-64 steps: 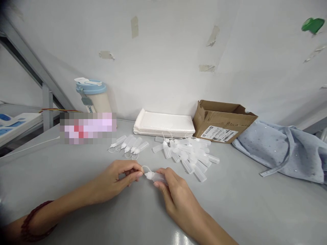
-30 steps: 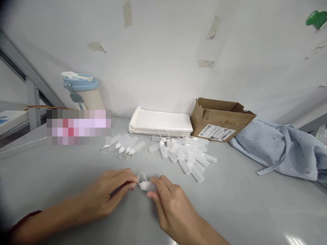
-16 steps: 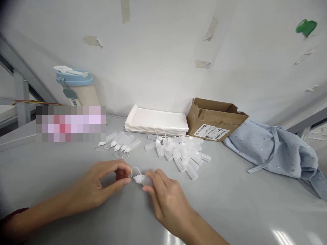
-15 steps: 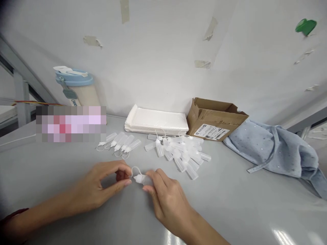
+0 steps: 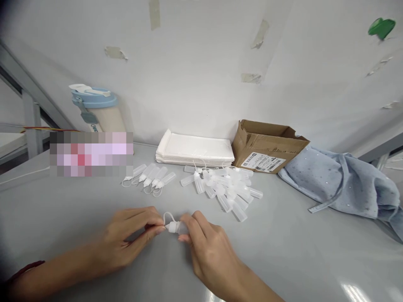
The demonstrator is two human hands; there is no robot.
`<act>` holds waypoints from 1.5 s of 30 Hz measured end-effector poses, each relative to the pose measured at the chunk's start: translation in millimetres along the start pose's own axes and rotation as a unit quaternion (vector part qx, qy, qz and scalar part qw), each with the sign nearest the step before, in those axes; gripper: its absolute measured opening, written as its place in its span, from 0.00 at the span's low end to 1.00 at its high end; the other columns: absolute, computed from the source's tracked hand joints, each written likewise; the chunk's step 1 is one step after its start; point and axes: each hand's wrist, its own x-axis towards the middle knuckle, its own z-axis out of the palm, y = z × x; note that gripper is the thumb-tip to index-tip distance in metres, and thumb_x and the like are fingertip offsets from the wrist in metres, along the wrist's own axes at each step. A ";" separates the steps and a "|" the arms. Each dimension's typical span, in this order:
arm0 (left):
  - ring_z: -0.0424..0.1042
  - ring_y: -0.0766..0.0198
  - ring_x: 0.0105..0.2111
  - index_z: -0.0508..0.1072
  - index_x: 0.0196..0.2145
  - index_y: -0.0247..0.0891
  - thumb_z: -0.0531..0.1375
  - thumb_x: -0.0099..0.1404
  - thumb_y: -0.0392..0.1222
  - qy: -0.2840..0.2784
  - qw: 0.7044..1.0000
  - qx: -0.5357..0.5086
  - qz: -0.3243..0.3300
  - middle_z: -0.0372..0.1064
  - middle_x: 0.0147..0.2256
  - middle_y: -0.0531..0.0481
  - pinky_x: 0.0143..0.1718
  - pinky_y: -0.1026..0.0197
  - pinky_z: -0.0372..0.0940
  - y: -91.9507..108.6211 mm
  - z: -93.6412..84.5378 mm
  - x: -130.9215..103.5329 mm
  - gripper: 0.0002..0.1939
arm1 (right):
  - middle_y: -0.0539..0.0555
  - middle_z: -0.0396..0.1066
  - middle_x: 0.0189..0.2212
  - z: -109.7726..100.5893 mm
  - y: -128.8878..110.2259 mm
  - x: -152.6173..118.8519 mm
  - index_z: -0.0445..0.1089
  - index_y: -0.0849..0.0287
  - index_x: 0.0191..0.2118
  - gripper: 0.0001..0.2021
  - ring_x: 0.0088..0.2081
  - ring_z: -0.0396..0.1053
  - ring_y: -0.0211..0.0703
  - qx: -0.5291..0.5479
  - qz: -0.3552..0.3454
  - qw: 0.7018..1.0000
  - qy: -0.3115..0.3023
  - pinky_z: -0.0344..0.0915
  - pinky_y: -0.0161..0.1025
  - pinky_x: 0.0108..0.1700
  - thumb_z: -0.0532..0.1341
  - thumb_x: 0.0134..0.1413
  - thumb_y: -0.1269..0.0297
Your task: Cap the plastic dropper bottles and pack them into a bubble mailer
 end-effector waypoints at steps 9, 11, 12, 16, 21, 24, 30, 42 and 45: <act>0.62 0.69 0.22 0.66 0.32 0.36 0.51 0.66 0.30 -0.003 0.999 0.037 0.032 0.64 0.24 0.54 0.25 0.67 0.57 -2.8 2.3 -1.3 0.07 | 0.53 0.62 0.30 0.3 2.1 1.0 0.60 0.62 0.47 0.11 0.24 0.60 0.39 0.037 0.006 0.999 -0.020 0.61 0.36 0.25 0.44 0.65 0.70; 0.62 0.69 0.22 0.67 0.33 0.36 0.51 0.66 0.30 -0.017 0.997 0.069 0.033 0.64 0.24 0.54 0.25 0.67 0.57 -5.6 1.6 -0.7 0.07 | 0.52 0.63 0.30 -2.1 2.4 4.2 0.62 0.61 0.46 0.10 0.25 0.62 0.39 0.071 0.033 0.996 -0.031 0.63 0.36 0.27 0.46 0.64 0.69; 0.62 0.69 0.22 0.67 0.33 0.36 0.51 0.66 0.31 -0.025 0.995 0.088 0.036 0.64 0.24 0.54 0.25 0.67 0.57 -7.2 1.0 -0.2 0.07 | 0.52 0.64 0.30 -3.0 3.1 5.8 0.63 0.60 0.45 0.09 0.26 0.63 0.38 0.079 0.045 0.995 -0.034 0.63 0.36 0.28 0.48 0.64 0.68; 0.62 0.69 0.20 0.67 0.30 0.36 0.51 0.67 0.34 -0.044 0.987 0.143 0.051 0.65 0.23 0.55 0.24 0.67 0.57 -14.5 -2.1 2.8 0.08 | 0.57 0.67 0.36 -3.7 11.5 10.2 0.63 0.62 0.46 0.10 0.36 0.66 0.44 -0.001 0.056 0.998 0.022 0.67 0.40 0.36 0.54 0.61 0.66; 0.57 0.71 0.16 0.63 0.22 0.37 0.52 0.63 0.35 0.033 0.970 0.242 -0.008 0.58 0.16 0.58 0.20 0.68 0.53 -26.9 -7.0 8.4 0.12 | 0.70 0.62 0.48 -2.4 25.9 12.9 0.62 0.70 0.51 0.19 0.50 0.58 0.61 -0.213 0.024 0.973 0.085 0.62 0.56 0.46 0.52 0.62 0.59; 0.57 0.70 0.15 0.62 0.21 0.37 0.51 0.63 0.36 0.047 0.955 0.289 -0.039 0.58 0.16 0.57 0.20 0.67 0.52 -34.5 -7.2 10.9 0.12 | 0.72 0.62 0.50 0.3 27.9 14.7 0.64 0.70 0.51 0.22 0.54 0.56 0.65 -0.280 0.013 0.957 0.070 0.60 0.60 0.48 0.49 0.63 0.55; 0.64 0.65 0.18 0.65 0.23 0.36 0.52 0.65 0.37 -0.002 0.941 0.329 -0.083 0.67 0.20 0.52 0.21 0.64 0.51 -41.6 2.7 14.9 0.12 | 0.72 0.59 0.56 11.1 29.8 21.9 0.61 0.68 0.55 0.26 0.60 0.49 0.68 -0.349 0.017 0.936 0.032 0.53 0.66 0.52 0.46 0.63 0.51; 0.71 0.59 0.23 0.69 0.27 0.36 0.50 0.65 0.36 -0.048 0.917 0.345 -0.195 0.72 0.23 0.48 0.22 0.62 0.53 -38.4 12.0 22.8 0.11 | 0.66 0.59 0.58 20.3 30.2 34.1 0.61 0.57 0.57 0.26 0.62 0.47 0.65 -0.321 0.106 0.941 -0.009 0.49 0.70 0.53 0.44 0.62 0.47; 0.71 0.59 0.23 0.69 0.28 0.35 0.50 0.64 0.34 -0.045 0.912 0.341 -0.223 0.72 0.23 0.47 0.22 0.63 0.53 -36.3 12.2 24.2 0.10 | 0.65 0.60 0.57 21.9 29.2 34.1 0.64 0.58 0.54 0.24 0.62 0.45 0.64 -0.310 0.113 0.944 -0.004 0.46 0.70 0.54 0.45 0.63 0.49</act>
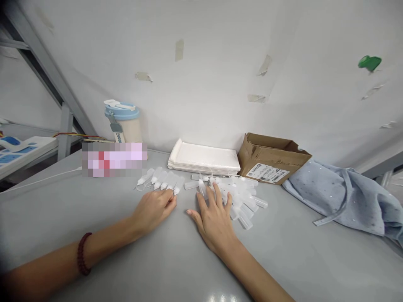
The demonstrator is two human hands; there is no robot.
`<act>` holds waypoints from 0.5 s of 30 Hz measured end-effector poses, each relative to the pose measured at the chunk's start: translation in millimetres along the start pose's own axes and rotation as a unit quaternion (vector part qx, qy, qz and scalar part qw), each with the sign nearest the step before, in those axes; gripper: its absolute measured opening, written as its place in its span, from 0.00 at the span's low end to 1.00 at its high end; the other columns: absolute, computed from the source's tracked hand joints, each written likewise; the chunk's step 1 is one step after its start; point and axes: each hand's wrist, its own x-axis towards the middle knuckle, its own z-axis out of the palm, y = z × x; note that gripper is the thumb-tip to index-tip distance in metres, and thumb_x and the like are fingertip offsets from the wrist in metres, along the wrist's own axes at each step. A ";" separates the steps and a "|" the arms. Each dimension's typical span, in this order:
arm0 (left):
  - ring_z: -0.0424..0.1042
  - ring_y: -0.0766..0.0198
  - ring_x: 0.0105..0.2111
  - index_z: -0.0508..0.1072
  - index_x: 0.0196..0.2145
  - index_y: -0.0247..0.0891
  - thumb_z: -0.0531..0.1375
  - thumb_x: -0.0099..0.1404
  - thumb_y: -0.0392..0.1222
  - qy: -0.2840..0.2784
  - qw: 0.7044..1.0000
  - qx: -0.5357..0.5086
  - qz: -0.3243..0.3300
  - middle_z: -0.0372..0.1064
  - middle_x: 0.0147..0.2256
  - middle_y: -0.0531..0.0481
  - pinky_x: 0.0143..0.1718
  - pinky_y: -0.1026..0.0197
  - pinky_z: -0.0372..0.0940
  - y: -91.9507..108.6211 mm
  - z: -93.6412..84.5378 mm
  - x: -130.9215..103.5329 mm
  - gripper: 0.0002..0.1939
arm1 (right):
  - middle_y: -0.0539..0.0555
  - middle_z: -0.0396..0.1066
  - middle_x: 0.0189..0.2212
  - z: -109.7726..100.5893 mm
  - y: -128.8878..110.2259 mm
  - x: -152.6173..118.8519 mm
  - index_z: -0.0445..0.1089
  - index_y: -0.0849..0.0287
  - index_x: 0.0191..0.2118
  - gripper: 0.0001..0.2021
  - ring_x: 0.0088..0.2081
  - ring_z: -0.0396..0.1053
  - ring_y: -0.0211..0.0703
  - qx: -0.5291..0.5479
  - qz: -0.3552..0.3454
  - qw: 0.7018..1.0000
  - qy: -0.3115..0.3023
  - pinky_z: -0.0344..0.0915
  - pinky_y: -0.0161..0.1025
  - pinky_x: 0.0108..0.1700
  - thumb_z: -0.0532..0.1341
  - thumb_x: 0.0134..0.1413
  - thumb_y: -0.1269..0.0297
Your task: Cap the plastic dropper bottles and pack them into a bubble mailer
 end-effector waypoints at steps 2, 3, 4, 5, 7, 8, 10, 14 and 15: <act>0.70 0.60 0.22 0.69 0.27 0.35 0.50 0.64 0.34 -0.001 1.000 -0.006 -0.014 0.72 0.23 0.46 0.22 0.63 0.52 0.5 -1.2 0.1 0.11 | 0.65 0.63 0.54 0.5 -0.6 -1.7 0.66 0.59 0.51 0.22 0.62 0.46 0.63 0.010 0.001 1.000 0.013 0.44 0.70 0.54 0.46 0.63 0.51; 0.70 0.60 0.22 0.69 0.27 0.35 0.50 0.64 0.35 -0.001 1.000 -0.011 -0.018 0.71 0.22 0.46 0.22 0.63 0.52 0.3 -1.9 -0.1 0.11 | 0.65 0.64 0.53 0.3 -0.8 -2.9 0.66 0.60 0.50 0.20 0.62 0.47 0.62 0.019 -0.001 1.000 0.022 0.44 0.70 0.54 0.47 0.63 0.53; 0.70 0.60 0.22 0.68 0.26 0.35 0.49 0.65 0.35 0.001 1.000 -0.018 -0.019 0.71 0.22 0.46 0.22 0.63 0.52 -0.1 -2.6 -0.5 0.12 | 0.65 0.64 0.52 -0.2 -0.7 -4.4 0.66 0.59 0.49 0.18 0.61 0.48 0.62 0.030 -0.005 0.999 0.032 0.44 0.70 0.54 0.48 0.63 0.55; 0.70 0.60 0.22 0.68 0.25 0.36 0.49 0.65 0.36 0.003 0.999 -0.027 -0.019 0.71 0.22 0.46 0.22 0.63 0.52 -0.7 -3.4 -1.2 0.13 | 0.65 0.65 0.50 -1.3 -0.5 -5.9 0.67 0.59 0.48 0.16 0.60 0.50 0.61 0.044 -0.010 0.998 0.043 0.45 0.69 0.54 0.49 0.63 0.57; 0.68 0.60 0.21 0.66 0.22 0.37 0.49 0.66 0.38 0.007 0.999 -0.051 -0.014 0.69 0.21 0.48 0.22 0.63 0.52 -2.1 -5.3 -3.1 0.15 | 0.63 0.68 0.46 -5.0 0.6 -9.4 0.67 0.58 0.46 0.12 0.57 0.56 0.59 0.085 -0.016 0.994 0.071 0.45 0.67 0.54 0.50 0.63 0.62; 0.67 0.61 0.20 0.64 0.21 0.37 0.50 0.66 0.39 0.010 0.998 -0.065 -0.012 0.68 0.20 0.49 0.22 0.63 0.52 -2.7 -6.6 -4.3 0.16 | 0.61 0.69 0.43 -7.7 1.5 -11.3 0.68 0.57 0.44 0.11 0.55 0.60 0.57 0.114 -0.017 0.990 0.083 0.46 0.66 0.54 0.50 0.63 0.65; 0.64 0.64 0.19 0.61 0.19 0.38 0.50 0.66 0.41 0.016 0.995 -0.097 -0.010 0.65 0.17 0.52 0.22 0.64 0.52 -3.4 -10.3 -7.2 0.18 | 0.56 0.71 0.37 -14.3 3.5 -15.2 0.67 0.55 0.40 0.09 0.49 0.65 0.52 0.184 -0.010 0.978 0.101 0.49 0.61 0.53 0.50 0.62 0.68; 0.61 0.68 0.17 0.63 0.22 0.38 0.50 0.66 0.43 0.015 0.985 -0.171 -0.006 0.63 0.17 0.56 0.20 0.66 0.55 -1.3 -23.4 -13.9 0.15 | 0.51 0.72 0.33 -29.9 6.0 -23.4 0.65 0.53 0.37 0.06 0.40 0.69 0.46 0.346 0.043 0.932 0.094 0.61 0.46 0.44 0.51 0.62 0.66; 0.62 0.68 0.18 0.65 0.26 0.38 0.50 0.66 0.43 0.009 0.979 -0.205 -0.008 0.64 0.18 0.57 0.21 0.67 0.57 0.0 -27.6 -15.6 0.13 | 0.50 0.72 0.33 -33.5 5.9 -25.2 0.64 0.52 0.37 0.05 0.39 0.69 0.45 0.380 0.068 0.919 0.085 0.62 0.43 0.41 0.52 0.62 0.64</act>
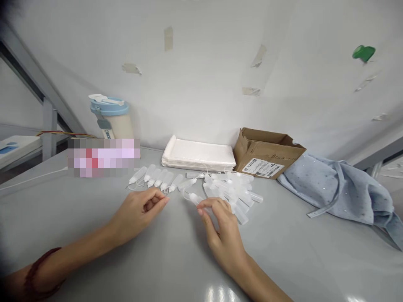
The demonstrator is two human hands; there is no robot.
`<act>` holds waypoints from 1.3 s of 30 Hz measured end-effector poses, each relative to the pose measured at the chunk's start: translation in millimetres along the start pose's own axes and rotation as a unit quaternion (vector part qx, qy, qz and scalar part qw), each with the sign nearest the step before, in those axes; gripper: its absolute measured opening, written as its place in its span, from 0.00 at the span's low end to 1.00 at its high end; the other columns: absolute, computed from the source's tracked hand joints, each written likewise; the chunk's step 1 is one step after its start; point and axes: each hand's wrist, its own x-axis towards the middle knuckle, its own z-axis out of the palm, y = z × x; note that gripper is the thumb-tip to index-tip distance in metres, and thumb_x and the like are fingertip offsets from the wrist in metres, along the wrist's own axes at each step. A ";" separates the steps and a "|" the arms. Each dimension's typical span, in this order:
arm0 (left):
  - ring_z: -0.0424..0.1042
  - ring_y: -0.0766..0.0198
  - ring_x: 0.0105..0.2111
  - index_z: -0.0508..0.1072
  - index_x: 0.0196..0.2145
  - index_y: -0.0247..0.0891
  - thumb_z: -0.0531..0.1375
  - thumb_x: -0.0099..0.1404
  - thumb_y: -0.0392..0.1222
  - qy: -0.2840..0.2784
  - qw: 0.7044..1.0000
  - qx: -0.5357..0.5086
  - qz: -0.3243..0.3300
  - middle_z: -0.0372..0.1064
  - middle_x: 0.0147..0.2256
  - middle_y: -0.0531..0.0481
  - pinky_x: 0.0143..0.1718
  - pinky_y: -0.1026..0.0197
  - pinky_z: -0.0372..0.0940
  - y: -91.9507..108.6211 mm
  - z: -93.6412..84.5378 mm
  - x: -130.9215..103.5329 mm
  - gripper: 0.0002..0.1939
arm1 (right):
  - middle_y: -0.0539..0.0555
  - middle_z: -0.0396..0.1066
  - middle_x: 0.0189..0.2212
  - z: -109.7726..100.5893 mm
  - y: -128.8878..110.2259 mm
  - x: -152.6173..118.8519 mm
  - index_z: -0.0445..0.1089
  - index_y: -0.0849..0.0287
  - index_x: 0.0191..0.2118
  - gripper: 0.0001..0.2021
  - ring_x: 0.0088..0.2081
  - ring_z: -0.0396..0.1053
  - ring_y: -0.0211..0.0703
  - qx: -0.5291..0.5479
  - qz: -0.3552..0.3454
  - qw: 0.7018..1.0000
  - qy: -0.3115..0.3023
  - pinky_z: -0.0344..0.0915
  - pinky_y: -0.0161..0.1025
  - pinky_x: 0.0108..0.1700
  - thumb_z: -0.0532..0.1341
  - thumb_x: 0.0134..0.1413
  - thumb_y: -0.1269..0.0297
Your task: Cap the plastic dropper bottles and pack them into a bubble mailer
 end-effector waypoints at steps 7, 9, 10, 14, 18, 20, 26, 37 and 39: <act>0.69 0.68 0.24 0.64 0.49 0.39 0.53 0.65 0.48 -0.095 0.958 -0.256 -0.082 0.69 0.30 0.53 0.27 0.65 0.65 13.8 -13.0 -6.8 0.18 | 0.46 0.73 0.31 -7.9 -11.3 -4.7 0.62 0.49 0.44 0.07 0.36 0.70 0.41 0.147 0.096 0.984 -0.030 0.64 0.37 0.38 0.52 0.61 0.58; 0.69 0.67 0.24 0.66 0.48 0.39 0.51 0.66 0.51 -0.112 0.946 -0.284 -0.109 0.69 0.31 0.52 0.26 0.65 0.64 12.0 -12.4 -6.7 0.18 | 0.47 0.73 0.31 -8.2 -12.2 -4.5 0.63 0.50 0.44 0.08 0.36 0.70 0.41 0.161 0.094 0.982 -0.037 0.64 0.38 0.40 0.53 0.61 0.59; 0.69 0.67 0.24 0.67 0.46 0.39 0.50 0.66 0.52 -0.117 0.942 -0.292 -0.118 0.69 0.31 0.52 0.25 0.65 0.63 10.6 -12.1 -6.4 0.18 | 0.47 0.73 0.31 -8.2 -12.5 -4.5 0.64 0.50 0.44 0.08 0.36 0.70 0.42 0.165 0.094 0.981 -0.039 0.64 0.38 0.40 0.53 0.61 0.59; 0.66 0.67 0.23 0.71 0.34 0.39 0.49 0.67 0.54 -0.120 0.937 -0.300 -0.128 0.67 0.26 0.53 0.25 0.65 0.61 7.5 -13.8 -4.9 0.18 | 0.49 0.73 0.31 -7.3 -13.5 -5.6 0.65 0.50 0.44 0.08 0.35 0.70 0.43 0.177 0.096 0.978 -0.047 0.65 0.39 0.40 0.54 0.60 0.60; 0.64 0.68 0.22 0.70 0.29 0.38 0.52 0.66 0.51 -0.121 0.937 -0.303 -0.124 0.63 0.21 0.56 0.24 0.66 0.59 10.3 -18.0 -3.8 0.16 | 0.49 0.73 0.31 -7.2 -14.3 -7.2 0.66 0.51 0.43 0.08 0.35 0.70 0.43 0.182 0.090 0.978 -0.053 0.66 0.40 0.40 0.54 0.60 0.60; 0.64 0.68 0.21 0.70 0.28 0.38 0.52 0.65 0.50 -0.125 0.938 -0.302 -0.118 0.63 0.20 0.56 0.23 0.66 0.59 11.5 -19.0 -3.6 0.15 | 0.49 0.73 0.31 -7.5 -14.7 -7.6 0.66 0.50 0.44 0.08 0.36 0.70 0.43 0.185 0.088 0.977 -0.051 0.67 0.40 0.40 0.54 0.60 0.61; 0.64 0.70 0.22 0.71 0.29 0.38 0.54 0.65 0.46 -0.134 0.917 -0.367 -0.075 0.66 0.25 0.55 0.25 0.67 0.62 13.7 -19.7 -5.4 0.12 | 0.48 0.73 0.32 -7.3 -17.1 -8.0 0.66 0.49 0.44 0.08 0.36 0.71 0.42 0.186 0.077 0.978 -0.054 0.67 0.38 0.39 0.54 0.60 0.62; 0.64 0.70 0.22 0.71 0.29 0.38 0.53 0.65 0.45 -0.148 0.912 -0.376 -0.067 0.68 0.26 0.54 0.24 0.67 0.62 14.2 -18.7 -5.9 0.12 | 0.48 0.73 0.31 -7.4 -18.3 -8.7 0.66 0.50 0.43 0.07 0.35 0.70 0.42 0.187 0.073 0.978 -0.064 0.67 0.38 0.39 0.54 0.60 0.62; 0.64 0.71 0.22 0.72 0.30 0.38 0.54 0.65 0.45 -0.150 0.908 -0.384 -0.071 0.68 0.26 0.54 0.24 0.67 0.61 13.8 -18.4 -5.7 0.11 | 0.48 0.72 0.31 -6.6 -18.2 -8.9 0.66 0.49 0.43 0.07 0.34 0.70 0.42 0.190 0.072 0.977 -0.060 0.67 0.38 0.39 0.54 0.61 0.62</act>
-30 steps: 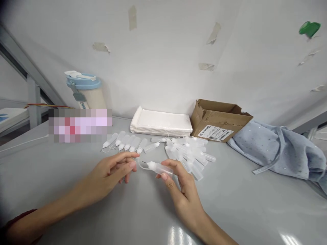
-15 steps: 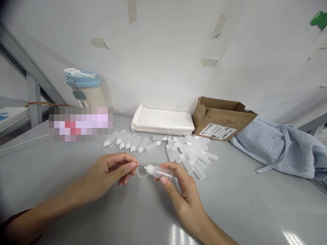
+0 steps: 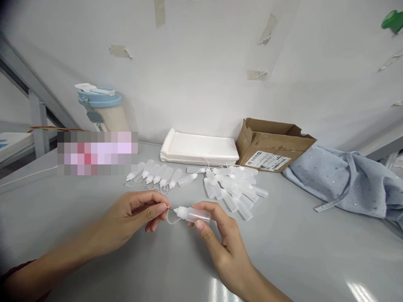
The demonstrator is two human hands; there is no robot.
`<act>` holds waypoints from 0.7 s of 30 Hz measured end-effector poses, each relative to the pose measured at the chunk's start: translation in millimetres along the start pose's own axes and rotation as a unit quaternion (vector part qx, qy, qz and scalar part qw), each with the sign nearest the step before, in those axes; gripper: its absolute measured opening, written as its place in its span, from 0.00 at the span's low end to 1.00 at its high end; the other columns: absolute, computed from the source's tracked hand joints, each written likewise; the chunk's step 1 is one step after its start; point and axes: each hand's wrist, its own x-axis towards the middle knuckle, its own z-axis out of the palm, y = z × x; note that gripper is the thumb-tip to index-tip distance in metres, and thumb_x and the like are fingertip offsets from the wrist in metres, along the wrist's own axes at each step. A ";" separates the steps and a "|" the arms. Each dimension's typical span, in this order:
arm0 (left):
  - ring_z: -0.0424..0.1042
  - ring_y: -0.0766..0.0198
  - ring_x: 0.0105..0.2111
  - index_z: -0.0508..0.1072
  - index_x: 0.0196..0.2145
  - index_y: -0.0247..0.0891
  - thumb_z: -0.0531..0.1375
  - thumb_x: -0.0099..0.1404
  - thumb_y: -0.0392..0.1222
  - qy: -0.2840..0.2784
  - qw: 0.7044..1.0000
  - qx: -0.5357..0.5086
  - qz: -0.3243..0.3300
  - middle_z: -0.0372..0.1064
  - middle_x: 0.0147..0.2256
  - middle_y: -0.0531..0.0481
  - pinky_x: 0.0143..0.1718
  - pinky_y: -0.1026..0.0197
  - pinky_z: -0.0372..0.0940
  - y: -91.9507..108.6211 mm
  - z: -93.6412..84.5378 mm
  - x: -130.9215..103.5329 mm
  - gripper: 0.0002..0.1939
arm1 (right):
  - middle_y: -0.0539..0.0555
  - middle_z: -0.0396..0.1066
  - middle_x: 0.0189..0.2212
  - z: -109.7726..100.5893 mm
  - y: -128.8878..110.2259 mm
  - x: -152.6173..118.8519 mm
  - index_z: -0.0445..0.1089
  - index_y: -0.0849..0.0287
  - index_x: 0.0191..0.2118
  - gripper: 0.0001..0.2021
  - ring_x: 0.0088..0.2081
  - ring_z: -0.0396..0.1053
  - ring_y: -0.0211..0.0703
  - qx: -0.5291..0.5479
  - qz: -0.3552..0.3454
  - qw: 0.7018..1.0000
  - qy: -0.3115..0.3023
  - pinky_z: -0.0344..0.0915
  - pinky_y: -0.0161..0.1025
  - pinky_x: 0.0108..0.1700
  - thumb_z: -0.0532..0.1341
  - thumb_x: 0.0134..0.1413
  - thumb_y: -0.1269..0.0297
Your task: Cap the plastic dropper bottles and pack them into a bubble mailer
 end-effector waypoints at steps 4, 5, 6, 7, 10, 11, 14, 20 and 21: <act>0.64 0.71 0.22 0.71 0.30 0.38 0.54 0.65 0.44 -0.004 1.000 -0.009 -0.008 0.68 0.26 0.55 0.25 0.68 0.60 0.4 -0.2 -0.1 0.11 | 0.47 0.72 0.31 0.9 0.6 -0.8 0.65 0.48 0.44 0.08 0.35 0.70 0.40 0.006 -0.005 1.000 0.003 0.66 0.36 0.39 0.53 0.61 0.63; 0.64 0.71 0.22 0.71 0.30 0.38 0.54 0.65 0.44 -0.004 1.000 -0.010 -0.009 0.68 0.26 0.55 0.25 0.68 0.60 0.6 -0.3 -0.3 0.11 | 0.47 0.72 0.32 1.0 0.8 -1.0 0.65 0.48 0.44 0.08 0.35 0.70 0.40 0.006 -0.007 1.000 0.004 0.66 0.36 0.39 0.53 0.61 0.64; 0.64 0.71 0.22 0.71 0.29 0.38 0.54 0.65 0.44 -0.004 1.000 -0.011 -0.008 0.67 0.26 0.55 0.25 0.68 0.60 0.8 -0.3 -0.7 0.11 | 0.47 0.72 0.32 1.2 1.1 -1.1 0.65 0.48 0.44 0.08 0.35 0.70 0.39 0.005 -0.009 1.000 0.005 0.66 0.36 0.39 0.53 0.61 0.64; 0.63 0.71 0.22 0.71 0.29 0.38 0.54 0.65 0.44 -0.003 1.000 -0.012 -0.008 0.67 0.26 0.55 0.25 0.68 0.60 1.1 -0.2 -1.1 0.11 | 0.47 0.72 0.32 1.3 1.4 -1.3 0.65 0.48 0.44 0.08 0.35 0.70 0.39 0.003 -0.011 1.000 0.006 0.66 0.35 0.39 0.53 0.61 0.64; 0.63 0.72 0.22 0.71 0.29 0.38 0.54 0.65 0.45 -0.004 1.000 -0.014 -0.003 0.67 0.25 0.55 0.25 0.68 0.60 1.9 -0.1 -2.3 0.11 | 0.47 0.72 0.33 1.6 2.6 -1.6 0.64 0.48 0.44 0.08 0.36 0.70 0.39 0.000 -0.015 1.000 0.011 0.65 0.35 0.39 0.53 0.61 0.63; 0.63 0.71 0.22 0.71 0.29 0.38 0.54 0.65 0.45 -0.004 1.000 -0.014 -0.003 0.67 0.25 0.55 0.25 0.68 0.60 2.0 -0.2 -2.6 0.11 | 0.47 0.72 0.33 1.7 2.9 -1.7 0.64 0.48 0.45 0.08 0.36 0.70 0.39 0.001 -0.015 1.000 0.012 0.65 0.35 0.39 0.53 0.62 0.63; 0.63 0.71 0.23 0.71 0.30 0.38 0.54 0.66 0.45 -0.008 1.000 -0.009 -0.009 0.67 0.26 0.55 0.26 0.68 0.60 1.6 -0.4 -2.6 0.12 | 0.47 0.72 0.33 1.4 3.2 -2.3 0.64 0.48 0.45 0.08 0.36 0.69 0.39 -0.001 -0.015 1.000 0.011 0.65 0.35 0.39 0.53 0.62 0.64; 0.63 0.71 0.23 0.71 0.30 0.38 0.54 0.66 0.46 -0.012 1.000 -0.007 -0.012 0.67 0.26 0.55 0.26 0.67 0.60 -0.2 -0.3 -1.6 0.12 | 0.47 0.70 0.30 0.8 2.3 -4.0 0.65 0.48 0.45 0.08 0.32 0.68 0.38 -0.025 -0.015 0.999 0.013 0.65 0.34 0.34 0.53 0.62 0.63; 0.63 0.70 0.23 0.71 0.29 0.38 0.54 0.66 0.46 -0.012 1.000 -0.006 -0.013 0.67 0.26 0.55 0.26 0.67 0.60 0.1 -0.3 -1.8 0.12 | 0.47 0.69 0.29 0.8 2.1 -4.0 0.65 0.49 0.45 0.08 0.31 0.67 0.38 -0.030 -0.016 0.999 0.016 0.64 0.33 0.33 0.53 0.62 0.63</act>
